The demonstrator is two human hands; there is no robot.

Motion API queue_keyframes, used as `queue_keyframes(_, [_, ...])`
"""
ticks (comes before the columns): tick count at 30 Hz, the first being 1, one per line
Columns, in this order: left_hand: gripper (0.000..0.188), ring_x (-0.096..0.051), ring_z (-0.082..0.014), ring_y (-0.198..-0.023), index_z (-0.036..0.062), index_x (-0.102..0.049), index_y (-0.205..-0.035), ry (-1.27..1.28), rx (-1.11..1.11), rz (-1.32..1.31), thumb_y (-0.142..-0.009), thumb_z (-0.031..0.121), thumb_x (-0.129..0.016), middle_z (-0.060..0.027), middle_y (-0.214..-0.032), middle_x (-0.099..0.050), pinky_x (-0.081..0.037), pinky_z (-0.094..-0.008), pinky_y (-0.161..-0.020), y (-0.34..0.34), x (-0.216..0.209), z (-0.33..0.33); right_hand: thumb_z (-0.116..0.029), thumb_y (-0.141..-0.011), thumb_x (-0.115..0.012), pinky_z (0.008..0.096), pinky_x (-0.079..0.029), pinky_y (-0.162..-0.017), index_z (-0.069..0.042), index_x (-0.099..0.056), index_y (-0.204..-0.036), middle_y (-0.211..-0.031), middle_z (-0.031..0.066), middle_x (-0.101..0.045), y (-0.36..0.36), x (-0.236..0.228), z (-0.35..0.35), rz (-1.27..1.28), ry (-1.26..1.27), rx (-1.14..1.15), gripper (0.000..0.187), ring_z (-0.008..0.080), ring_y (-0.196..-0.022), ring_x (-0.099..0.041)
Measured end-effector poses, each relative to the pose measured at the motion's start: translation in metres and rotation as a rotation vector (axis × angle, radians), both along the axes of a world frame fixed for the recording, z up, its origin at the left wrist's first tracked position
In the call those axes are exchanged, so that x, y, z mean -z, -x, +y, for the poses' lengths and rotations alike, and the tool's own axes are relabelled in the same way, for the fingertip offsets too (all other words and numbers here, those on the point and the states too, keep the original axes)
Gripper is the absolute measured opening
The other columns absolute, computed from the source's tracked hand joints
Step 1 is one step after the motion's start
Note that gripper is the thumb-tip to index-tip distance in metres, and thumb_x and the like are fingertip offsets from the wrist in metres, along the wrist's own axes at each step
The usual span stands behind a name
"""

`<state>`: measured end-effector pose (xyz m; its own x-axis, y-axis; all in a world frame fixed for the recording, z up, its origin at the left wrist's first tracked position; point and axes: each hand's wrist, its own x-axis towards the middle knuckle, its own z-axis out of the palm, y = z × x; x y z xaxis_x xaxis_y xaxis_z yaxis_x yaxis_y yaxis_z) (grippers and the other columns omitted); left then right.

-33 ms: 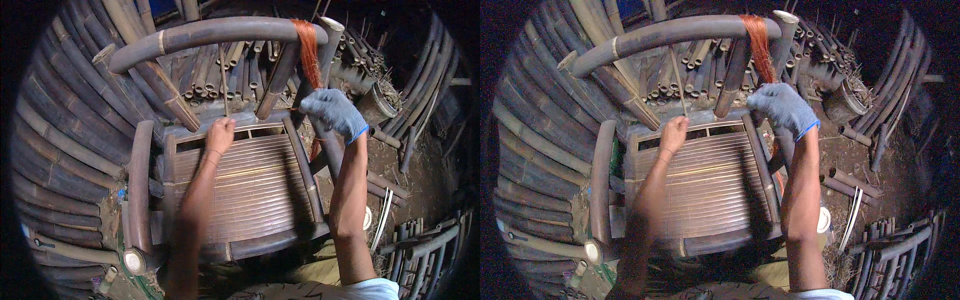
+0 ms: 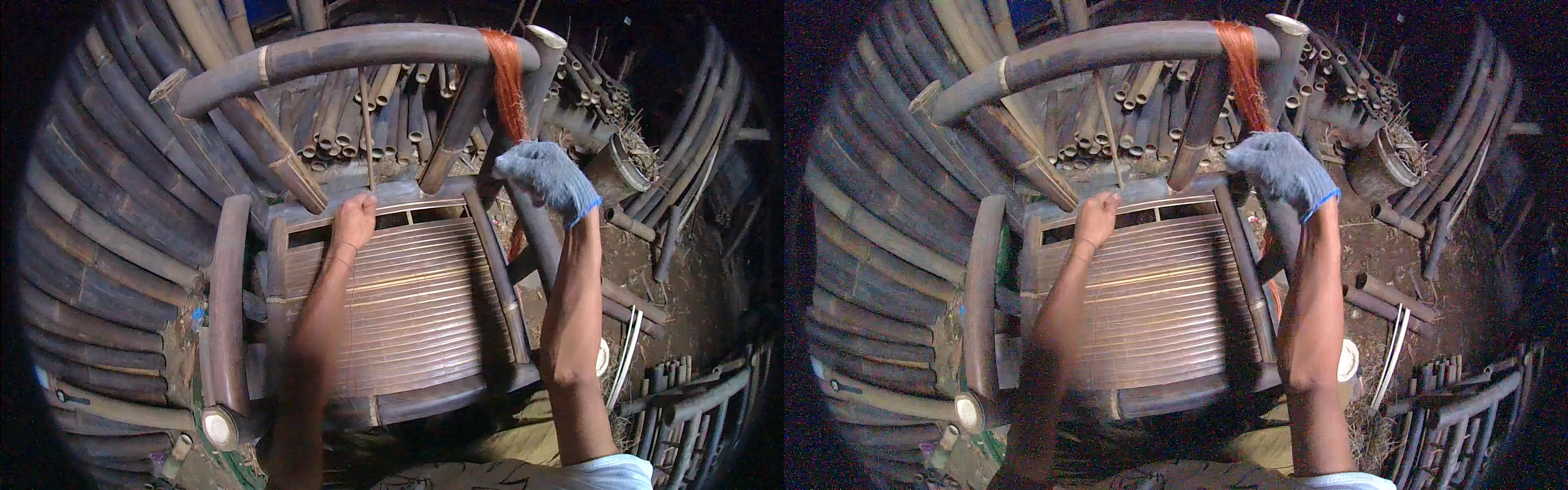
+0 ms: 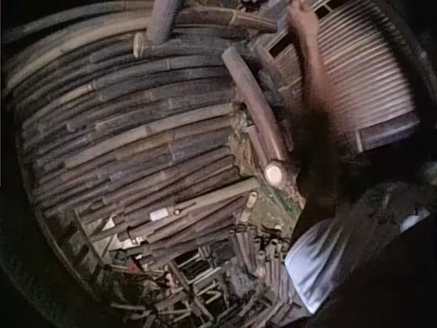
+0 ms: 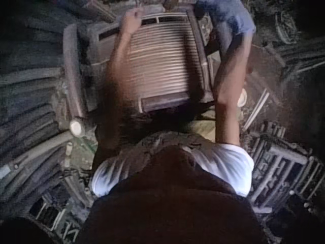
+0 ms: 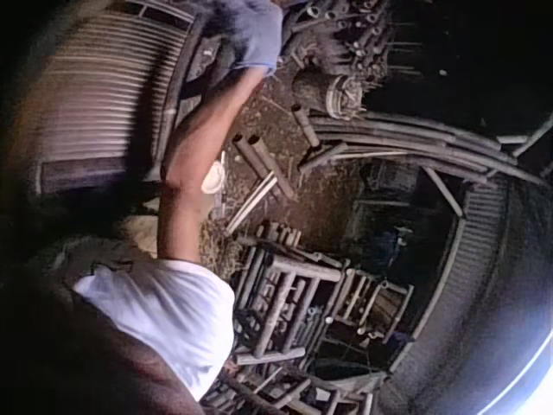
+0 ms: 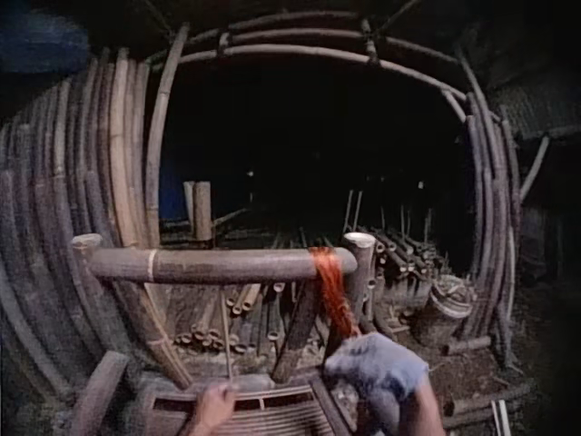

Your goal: The person constructs a bamboo chair by threading a line through the seat slats to secure them, then uses a large knife to sharpen the end of a bamboo pole before continuing to lash the seat components together.

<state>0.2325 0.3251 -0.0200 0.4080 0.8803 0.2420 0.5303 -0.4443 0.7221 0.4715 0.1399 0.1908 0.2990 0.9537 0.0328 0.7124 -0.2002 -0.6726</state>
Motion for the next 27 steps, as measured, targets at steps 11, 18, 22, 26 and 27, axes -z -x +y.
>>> queue_keyframes(11, [0.031,-0.067,-0.0328,-0.082,-0.0012,-0.069,-0.097,0.044,0.460,0.041,-0.093,0.028,-0.059,-0.0212,-0.087,-0.069,-0.051,-0.0390,-0.077,-0.017,-0.097,-0.045,-0.061,-0.081,-0.067,0.0360,-0.036,-0.108,0.001,-0.039,-0.144,-0.137,0.0186,-0.051,0.024,0.037,0.095,0.260,0.035,-0.736,0.092,0.0262,-0.128,-0.047])
queue_keyframes(18, [0.027,-0.066,-0.0333,-0.085,-0.0003,-0.070,-0.097,0.019,0.247,0.221,-0.091,0.024,-0.062,-0.0208,-0.093,-0.069,-0.051,-0.0381,-0.078,0.025,-0.099,-0.023,-0.046,-0.087,-0.069,0.0245,-0.051,-0.054,-0.008,-0.068,-0.097,-0.076,-0.0016,-0.058,-0.012,0.014,0.052,0.450,0.386,-0.271,0.039,0.0078,-0.063,-0.050])
queue_keyframes(22, [0.031,-0.065,-0.0351,-0.089,0.0010,-0.070,-0.099,0.164,0.096,0.120,-0.094,0.029,-0.057,-0.0211,-0.097,-0.068,-0.050,-0.0412,-0.082,0.025,-0.027,-0.011,-0.031,-0.084,-0.070,0.0340,-0.051,-0.076,-0.001,-0.070,-0.087,-0.084,0.0105,-0.068,-0.089,0.038,0.037,0.174,-0.159,-0.001,0.030,0.0201,-0.078,-0.065])
queue_keyframes(26, [0.044,-0.063,-0.0404,-0.100,0.0026,-0.072,-0.098,0.018,0.187,0.335,-0.098,0.037,-0.045,-0.0225,-0.106,-0.067,-0.046,-0.0460,-0.095,-0.024,0.019,-0.021,-0.022,-0.087,-0.059,0.0429,-0.052,-0.074,-0.005,-0.069,-0.090,-0.087,0.0160,-0.069,-0.072,0.095,0.047,-0.529,-0.268,0.006,0.020,0.0329,-0.085,-0.067])
queue_keyframes(27, [0.046,-0.062,-0.0404,-0.102,0.0031,-0.072,-0.098,0.093,0.141,0.434,-0.099,0.038,-0.042,-0.0222,-0.107,-0.067,-0.046,-0.0466,-0.096,-0.034,0.023,-0.019,-0.016,-0.086,-0.053,0.0454,-0.052,-0.073,-0.006,-0.068,-0.087,-0.086,0.0145,-0.069,-0.064,0.105,0.057,-0.651,-0.200,-0.064,0.018,0.0340,-0.083,-0.067])
